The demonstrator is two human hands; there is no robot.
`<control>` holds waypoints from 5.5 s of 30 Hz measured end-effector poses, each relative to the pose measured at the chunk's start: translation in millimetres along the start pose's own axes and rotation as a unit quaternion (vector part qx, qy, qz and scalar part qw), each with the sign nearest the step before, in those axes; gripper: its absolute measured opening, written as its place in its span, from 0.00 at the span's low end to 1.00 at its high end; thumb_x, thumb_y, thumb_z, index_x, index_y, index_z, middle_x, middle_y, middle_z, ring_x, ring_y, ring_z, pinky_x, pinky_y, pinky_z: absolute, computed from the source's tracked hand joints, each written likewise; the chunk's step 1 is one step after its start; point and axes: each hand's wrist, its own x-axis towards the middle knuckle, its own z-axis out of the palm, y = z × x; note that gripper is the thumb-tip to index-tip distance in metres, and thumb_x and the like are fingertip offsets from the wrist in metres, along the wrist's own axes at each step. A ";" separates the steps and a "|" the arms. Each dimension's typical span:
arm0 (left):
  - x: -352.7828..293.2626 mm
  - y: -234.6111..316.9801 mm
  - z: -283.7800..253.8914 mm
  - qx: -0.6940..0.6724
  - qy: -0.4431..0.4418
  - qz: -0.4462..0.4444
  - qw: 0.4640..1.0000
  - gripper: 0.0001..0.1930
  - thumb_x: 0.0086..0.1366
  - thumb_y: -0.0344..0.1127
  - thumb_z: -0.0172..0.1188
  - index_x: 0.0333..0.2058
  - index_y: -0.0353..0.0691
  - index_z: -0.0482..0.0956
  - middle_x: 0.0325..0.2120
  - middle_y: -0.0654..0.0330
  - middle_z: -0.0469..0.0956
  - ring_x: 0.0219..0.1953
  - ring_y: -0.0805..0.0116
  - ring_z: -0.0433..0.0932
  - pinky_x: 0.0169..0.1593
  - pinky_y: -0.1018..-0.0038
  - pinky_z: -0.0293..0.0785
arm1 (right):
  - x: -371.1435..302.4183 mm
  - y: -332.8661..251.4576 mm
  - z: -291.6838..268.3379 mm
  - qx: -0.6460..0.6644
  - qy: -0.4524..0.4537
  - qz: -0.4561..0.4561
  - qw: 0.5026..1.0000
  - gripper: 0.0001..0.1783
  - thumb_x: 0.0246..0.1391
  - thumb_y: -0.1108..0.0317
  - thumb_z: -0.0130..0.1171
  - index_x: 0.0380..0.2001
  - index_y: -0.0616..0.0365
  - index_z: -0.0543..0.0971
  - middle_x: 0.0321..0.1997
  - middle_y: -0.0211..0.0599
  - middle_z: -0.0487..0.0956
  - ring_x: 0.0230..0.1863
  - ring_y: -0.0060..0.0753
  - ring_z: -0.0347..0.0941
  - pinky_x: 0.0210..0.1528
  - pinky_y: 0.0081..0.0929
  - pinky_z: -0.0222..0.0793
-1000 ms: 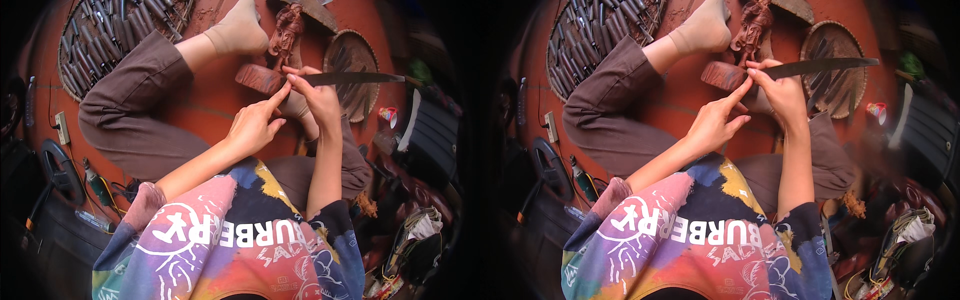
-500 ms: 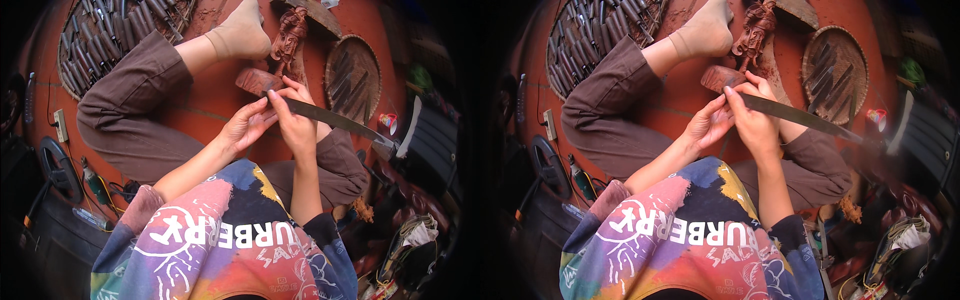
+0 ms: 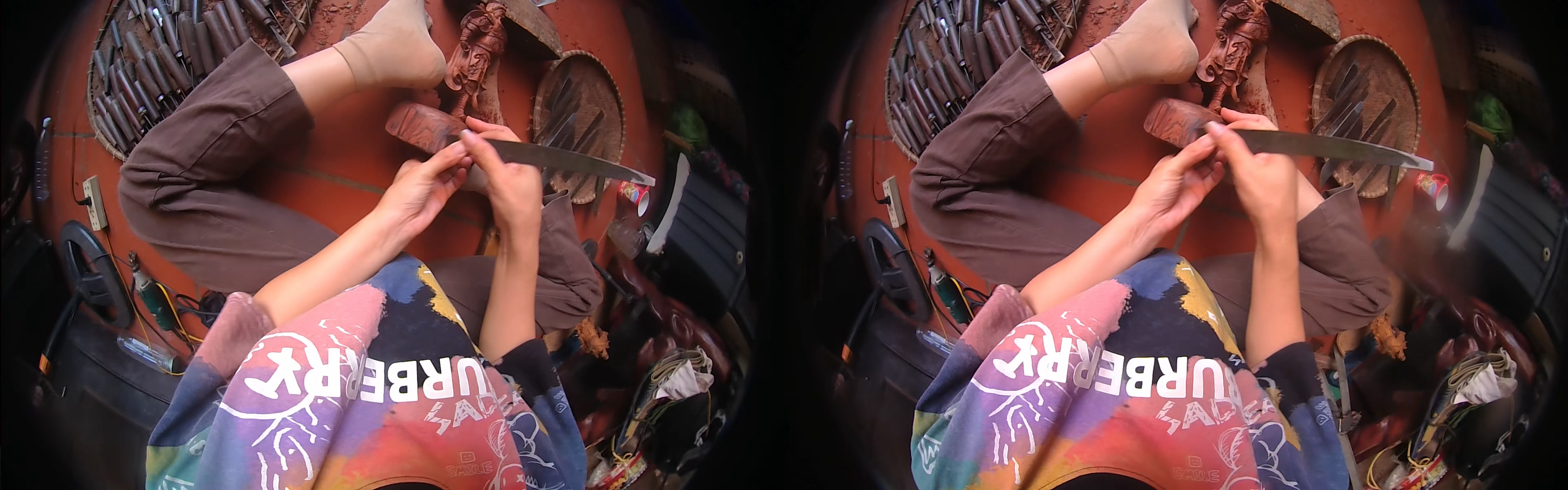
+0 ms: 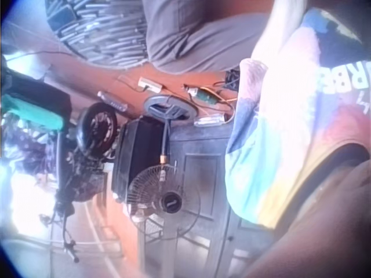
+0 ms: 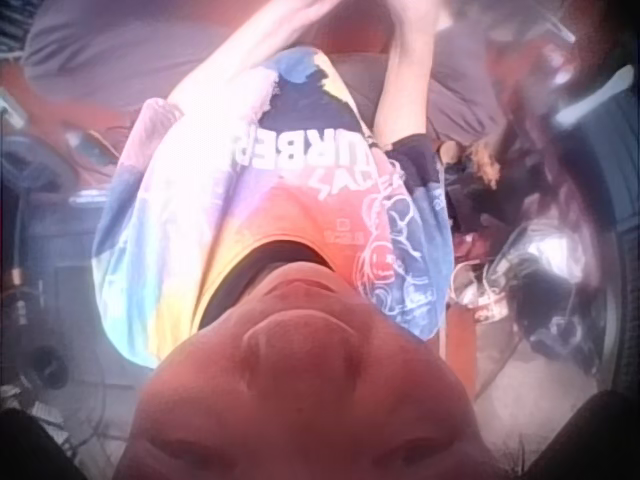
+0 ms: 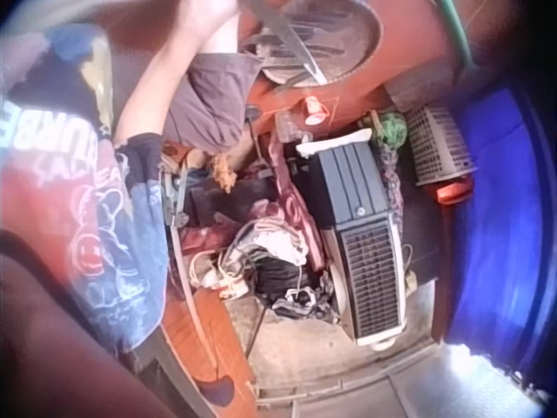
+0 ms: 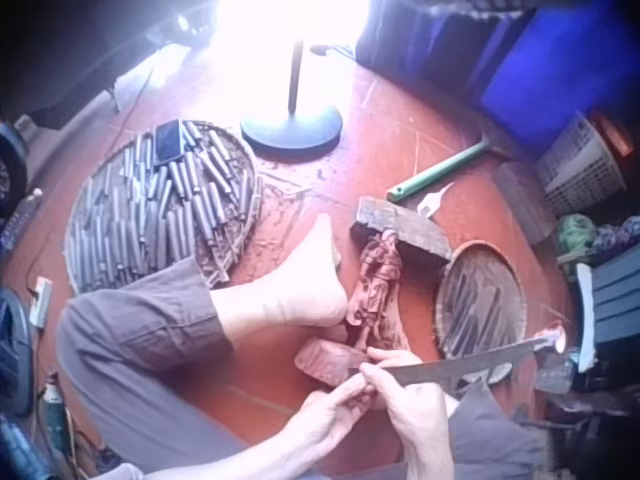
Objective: The person is carving a wooden object using a knife. They hold the wood between their feet and use the knife to shape and refine the surface.
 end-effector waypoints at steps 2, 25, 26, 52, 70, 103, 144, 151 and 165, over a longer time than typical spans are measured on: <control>6.5 -3.3 3.7 0.000 0.028 -0.004 1.000 0.13 0.57 0.35 0.65 0.39 0.37 0.77 0.36 0.64 0.77 0.41 0.78 0.73 0.46 0.80 0.67 | 5.4 -3.4 -5.1 0.073 -0.003 0.064 0.995 0.11 0.53 0.67 0.61 0.30 0.66 0.77 0.39 0.38 0.79 0.33 0.17 0.73 0.35 0.15 0.68; 1.7 -12.9 8.9 0.075 0.052 0.020 0.996 0.13 0.61 0.42 0.61 0.41 0.43 0.76 0.38 0.68 0.75 0.40 0.78 0.72 0.46 0.78 0.67 | 1.9 2.2 -15.0 0.035 -0.052 0.018 0.998 0.07 0.53 0.71 0.59 0.32 0.65 0.78 0.38 0.35 0.79 0.36 0.19 0.72 0.39 0.15 0.67; -5.9 -10.2 4.7 0.044 0.032 0.022 0.998 0.12 0.61 0.41 0.61 0.40 0.42 0.76 0.37 0.68 0.75 0.39 0.78 0.72 0.44 0.79 0.68 | 3.4 13.7 -11.4 -0.071 -0.058 -0.163 0.982 0.07 0.52 0.71 0.60 0.31 0.65 0.78 0.39 0.36 0.79 0.37 0.20 0.73 0.41 0.17 0.67; -3.0 -9.9 -3.8 0.164 0.027 0.057 0.984 0.16 0.61 0.43 0.61 0.44 0.42 0.74 0.40 0.66 0.76 0.43 0.77 0.73 0.46 0.76 0.65 | -0.6 21.5 -19.5 0.002 -0.059 -0.088 0.994 0.08 0.49 0.70 0.62 0.30 0.66 0.79 0.40 0.41 0.77 0.42 0.29 0.75 0.38 0.23 0.71; -7.4 -10.0 2.3 0.088 0.003 0.055 0.995 0.16 0.63 0.44 0.59 0.45 0.43 0.72 0.39 0.68 0.75 0.41 0.79 0.73 0.44 0.79 0.66 | 4.1 -1.4 -18.1 -0.204 -0.115 -0.174 0.957 0.09 0.47 0.68 0.62 0.26 0.65 0.78 0.31 0.44 0.76 0.41 0.40 0.74 0.40 0.31 0.69; -53.6 29.2 3.0 0.897 -0.065 0.342 0.272 0.36 0.51 0.38 0.66 0.60 0.53 0.64 0.63 0.43 0.47 0.63 0.45 0.52 0.63 0.57 0.51 | -18.7 41.7 -9.7 -0.001 0.041 -0.134 0.990 0.09 0.45 0.69 0.64 0.31 0.61 0.81 0.34 0.40 0.81 0.45 0.34 0.76 0.48 0.29 0.69; -26.9 45.4 21.5 0.875 -0.062 0.376 0.300 0.38 0.48 0.25 0.62 0.60 0.53 0.64 0.58 0.52 0.61 0.56 0.47 0.62 0.57 0.58 0.60 | 4.7 42.6 -122.6 0.068 -0.001 0.015 0.998 0.08 0.45 0.73 0.66 0.29 0.62 0.77 0.28 0.32 0.78 0.30 0.20 0.75 0.35 0.18 0.72; -8.2 49.6 25.9 0.857 -0.071 0.418 0.293 0.33 0.47 0.21 0.60 0.55 0.51 0.70 0.46 0.56 0.70 0.48 0.53 0.69 0.51 0.63 0.68 | 32.2 105.1 -265.1 -0.166 0.170 0.225 0.945 0.11 0.46 0.72 0.66 0.29 0.68 0.76 0.25 0.41 0.79 0.22 0.29 0.77 0.22 0.24 0.72; 0.6 70.8 -23.2 0.759 -0.004 0.294 0.581 0.51 0.41 0.46 0.75 0.59 0.32 0.56 0.54 0.44 0.66 0.58 0.55 0.65 0.60 0.65 0.61 | 23.9 129.0 -270.6 -0.450 0.304 0.007 0.840 0.15 0.45 0.58 0.66 0.27 0.59 0.79 0.23 0.42 0.80 0.28 0.40 0.78 0.31 0.34 0.71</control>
